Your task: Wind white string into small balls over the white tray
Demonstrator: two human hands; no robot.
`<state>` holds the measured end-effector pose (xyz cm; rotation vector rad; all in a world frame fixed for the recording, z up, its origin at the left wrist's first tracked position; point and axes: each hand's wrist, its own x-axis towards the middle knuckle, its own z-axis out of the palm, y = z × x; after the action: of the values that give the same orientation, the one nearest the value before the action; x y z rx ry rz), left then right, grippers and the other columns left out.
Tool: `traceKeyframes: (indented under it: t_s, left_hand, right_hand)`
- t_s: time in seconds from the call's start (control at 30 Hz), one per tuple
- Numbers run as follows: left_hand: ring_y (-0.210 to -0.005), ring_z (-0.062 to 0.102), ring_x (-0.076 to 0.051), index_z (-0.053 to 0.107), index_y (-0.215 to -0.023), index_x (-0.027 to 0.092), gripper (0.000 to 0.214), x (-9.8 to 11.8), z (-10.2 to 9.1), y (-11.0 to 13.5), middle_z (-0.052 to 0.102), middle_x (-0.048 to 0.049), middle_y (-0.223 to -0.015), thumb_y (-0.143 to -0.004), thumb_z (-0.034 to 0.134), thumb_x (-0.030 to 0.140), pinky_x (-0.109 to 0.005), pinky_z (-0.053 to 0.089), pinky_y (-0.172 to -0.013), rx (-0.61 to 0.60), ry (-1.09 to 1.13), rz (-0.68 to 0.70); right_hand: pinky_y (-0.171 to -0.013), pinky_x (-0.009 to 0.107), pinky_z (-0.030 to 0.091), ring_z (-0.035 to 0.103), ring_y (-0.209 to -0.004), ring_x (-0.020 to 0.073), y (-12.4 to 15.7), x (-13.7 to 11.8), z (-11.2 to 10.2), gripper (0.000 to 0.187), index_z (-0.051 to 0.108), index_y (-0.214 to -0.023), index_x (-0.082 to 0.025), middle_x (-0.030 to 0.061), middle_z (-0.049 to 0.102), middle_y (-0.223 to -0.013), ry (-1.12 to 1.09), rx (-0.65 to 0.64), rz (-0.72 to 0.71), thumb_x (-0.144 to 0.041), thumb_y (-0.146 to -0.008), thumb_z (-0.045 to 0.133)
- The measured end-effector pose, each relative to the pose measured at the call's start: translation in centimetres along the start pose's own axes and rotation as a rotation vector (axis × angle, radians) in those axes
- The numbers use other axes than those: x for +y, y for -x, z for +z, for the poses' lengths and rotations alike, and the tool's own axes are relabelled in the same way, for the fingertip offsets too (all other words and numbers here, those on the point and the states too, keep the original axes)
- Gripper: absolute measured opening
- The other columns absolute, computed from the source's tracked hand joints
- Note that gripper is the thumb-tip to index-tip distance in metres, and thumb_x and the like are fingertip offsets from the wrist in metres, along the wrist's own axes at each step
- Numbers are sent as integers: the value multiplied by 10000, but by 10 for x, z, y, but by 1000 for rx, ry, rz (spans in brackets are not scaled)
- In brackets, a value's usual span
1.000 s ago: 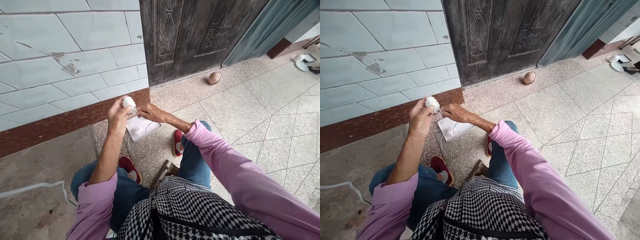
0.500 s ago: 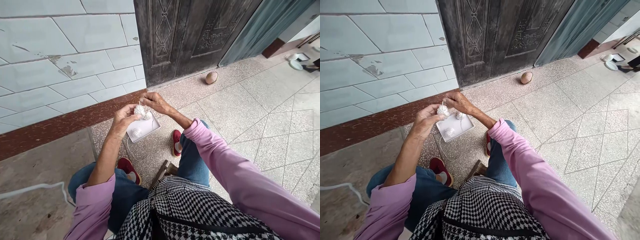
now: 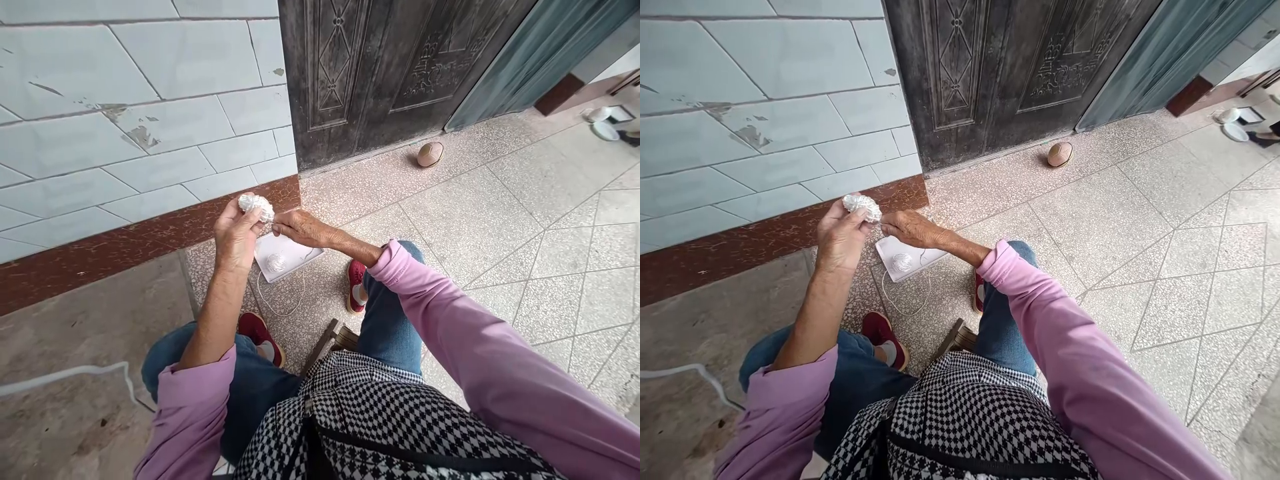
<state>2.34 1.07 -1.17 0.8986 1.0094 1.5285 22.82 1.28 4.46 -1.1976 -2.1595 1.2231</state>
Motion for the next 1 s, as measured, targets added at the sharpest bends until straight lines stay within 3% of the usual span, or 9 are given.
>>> traceKeyframes:
  t_s: [0.1, 0.23, 0.33, 0.43, 0.67, 0.8, 1.0]
  left_hand:
    - [-1134, 851, -292, 874, -1152, 293, 633, -4, -3, -4, 880, -67, -1203, -641, 1206, 462, -397, 733, -949, 37, -49, 37]
    - [-1062, 847, -288, 900, -1139, 249, 657, -2, -1, -2, 888, -66, -1111, -579, 1203, 414, -409, 732, -969, 58, -173, 63]
    - [-1093, 874, -325, 919, -1152, 230, 670, 4, 4, 5, 908, -86, -1117, -589, 1217, 439, -450, 747, -1009, -54, -289, 23]
    - [-1118, 890, -349, 943, -1175, 214, 676, 10, 7, 14, 937, -127, -1187, -595, 1202, 446, -461, 754, -1000, -184, -242, -84]
    - [-1077, 877, -316, 930, -1213, 252, 670, 13, 7, 18, 911, -124, -1192, -600, 1184, 350, -447, 765, -960, -296, -77, -147]
    - [-1077, 863, -307, 884, -1171, 262, 636, 13, 10, 20, 885, -116, -1183, -629, 1194, 380, -464, 783, -958, -261, -22, -142]
    - [-1163, 872, -320, 793, -1100, 282, 587, 9, 7, 10, 869, -93, -1169, -692, 1190, 428, -482, 787, -1020, -136, -19, -53]
  right_hand:
    - [-973, 385, 561, 674, -963, 264, 5, -7, 0, 465, 633, -830, -265, 65, 777, -947, 11, -44, 1, -132, -1247, 791]
    - [-976, 368, 527, 660, -957, 234, 7, -13, -14, 392, 679, -914, -231, 44, 750, -956, -27, -23, -65, -109, -1286, 702]
    - [-942, 355, 488, 647, -967, 227, 9, -13, -29, 367, 695, -932, -220, 21, 712, -921, -78, 85, -56, -130, -1287, 708]
    - [-913, 362, 448, 623, -977, 224, 10, -10, -39, 417, 645, -877, -234, 17, 664, -871, -99, 163, -17, -143, -1275, 727]
    - [-878, 364, 436, 578, -978, 216, 5, -1, -32, 426, 595, -902, -254, 14, 602, -871, -130, 203, -6, -278, -1284, 782]
    - [-886, 346, 481, 546, -968, 217, 1, 0, -26, 430, 596, -935, -261, 18, 632, -853, -140, 218, 17, -387, -1317, 747]
    - [-910, 333, 487, 621, -966, 216, -5, -3, -16, 448, 558, -885, -255, 20, 651, -857, -60, 176, 37, -172, -1302, 695]
